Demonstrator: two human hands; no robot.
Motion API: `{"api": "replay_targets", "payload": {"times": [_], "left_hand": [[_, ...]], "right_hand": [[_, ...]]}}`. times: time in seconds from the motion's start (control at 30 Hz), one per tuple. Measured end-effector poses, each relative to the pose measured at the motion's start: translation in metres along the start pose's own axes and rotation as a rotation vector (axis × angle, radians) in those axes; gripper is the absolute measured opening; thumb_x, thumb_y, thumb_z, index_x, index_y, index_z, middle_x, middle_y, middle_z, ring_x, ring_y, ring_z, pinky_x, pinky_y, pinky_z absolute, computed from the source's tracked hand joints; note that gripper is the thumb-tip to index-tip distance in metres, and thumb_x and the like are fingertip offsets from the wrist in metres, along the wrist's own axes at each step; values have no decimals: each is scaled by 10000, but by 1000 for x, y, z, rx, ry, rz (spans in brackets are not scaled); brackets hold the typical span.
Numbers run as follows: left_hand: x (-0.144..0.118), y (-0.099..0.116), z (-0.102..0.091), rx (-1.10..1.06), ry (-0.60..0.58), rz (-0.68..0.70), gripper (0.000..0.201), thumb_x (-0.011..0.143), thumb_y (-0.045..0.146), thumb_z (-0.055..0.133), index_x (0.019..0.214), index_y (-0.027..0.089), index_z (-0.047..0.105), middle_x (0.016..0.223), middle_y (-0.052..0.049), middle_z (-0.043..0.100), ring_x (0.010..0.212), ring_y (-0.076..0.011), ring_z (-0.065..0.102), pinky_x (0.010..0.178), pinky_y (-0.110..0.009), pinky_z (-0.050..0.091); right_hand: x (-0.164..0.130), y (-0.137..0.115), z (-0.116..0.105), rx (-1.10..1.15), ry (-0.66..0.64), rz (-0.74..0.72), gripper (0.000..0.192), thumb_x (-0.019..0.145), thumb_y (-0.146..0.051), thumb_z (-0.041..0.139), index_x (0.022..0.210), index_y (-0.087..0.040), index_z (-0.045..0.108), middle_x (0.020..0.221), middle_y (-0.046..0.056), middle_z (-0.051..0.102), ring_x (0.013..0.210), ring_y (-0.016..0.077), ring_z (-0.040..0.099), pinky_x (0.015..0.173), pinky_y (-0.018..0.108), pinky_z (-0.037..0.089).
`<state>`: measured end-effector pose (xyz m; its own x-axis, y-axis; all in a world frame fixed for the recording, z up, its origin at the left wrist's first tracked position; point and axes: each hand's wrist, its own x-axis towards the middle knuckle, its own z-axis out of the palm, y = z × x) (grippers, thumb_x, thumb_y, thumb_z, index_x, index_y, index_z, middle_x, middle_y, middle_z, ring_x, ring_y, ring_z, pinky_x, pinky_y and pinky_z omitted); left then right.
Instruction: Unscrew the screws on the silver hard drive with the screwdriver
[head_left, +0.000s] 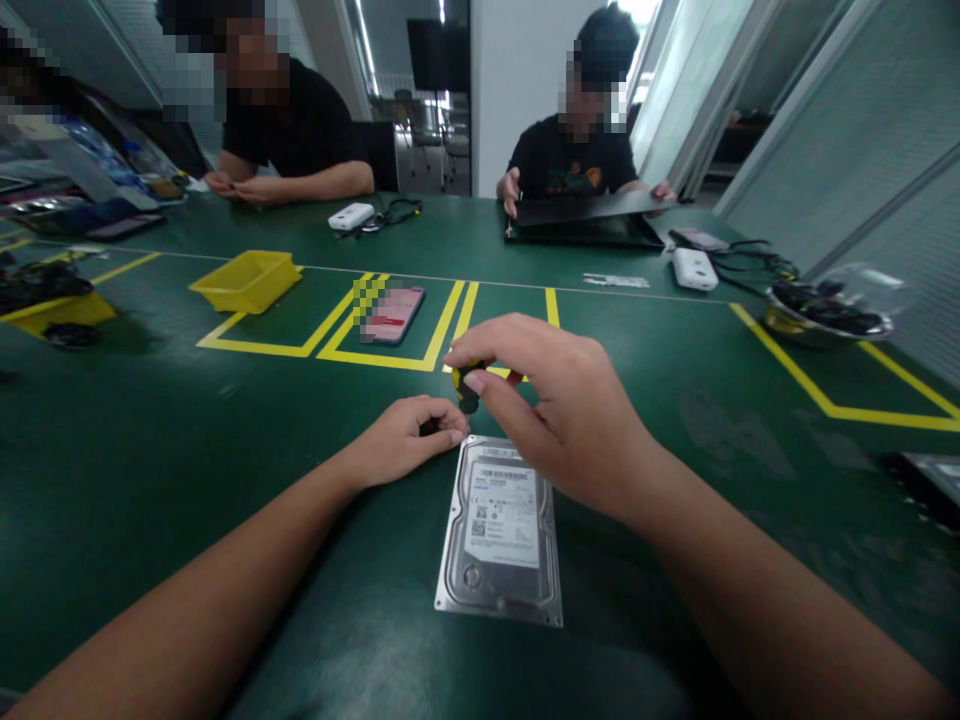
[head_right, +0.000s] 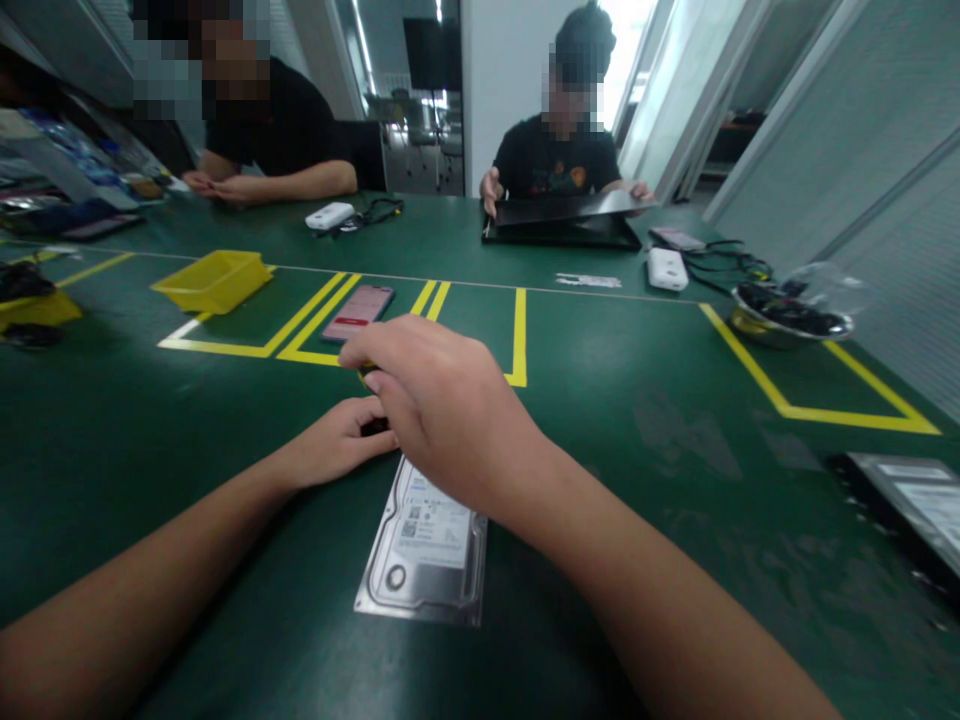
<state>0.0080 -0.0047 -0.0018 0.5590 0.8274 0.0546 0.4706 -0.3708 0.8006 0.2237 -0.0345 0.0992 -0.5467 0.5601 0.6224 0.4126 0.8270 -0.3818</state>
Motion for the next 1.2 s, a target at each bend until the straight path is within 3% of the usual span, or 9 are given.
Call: {"api": "replay_targets", "payload": {"times": [1.2], "left_hand": [[-1,2,0,39,6,-3,187,893,322,583,907,173,696,917,-39,714,929,-221,655,879,-346,517]], "right_hand": [[-1,0,3,15,28,-26,230,917,-81,495,1067,-115,665,1110,68,712,1056,179,635,952,332,484]]}}
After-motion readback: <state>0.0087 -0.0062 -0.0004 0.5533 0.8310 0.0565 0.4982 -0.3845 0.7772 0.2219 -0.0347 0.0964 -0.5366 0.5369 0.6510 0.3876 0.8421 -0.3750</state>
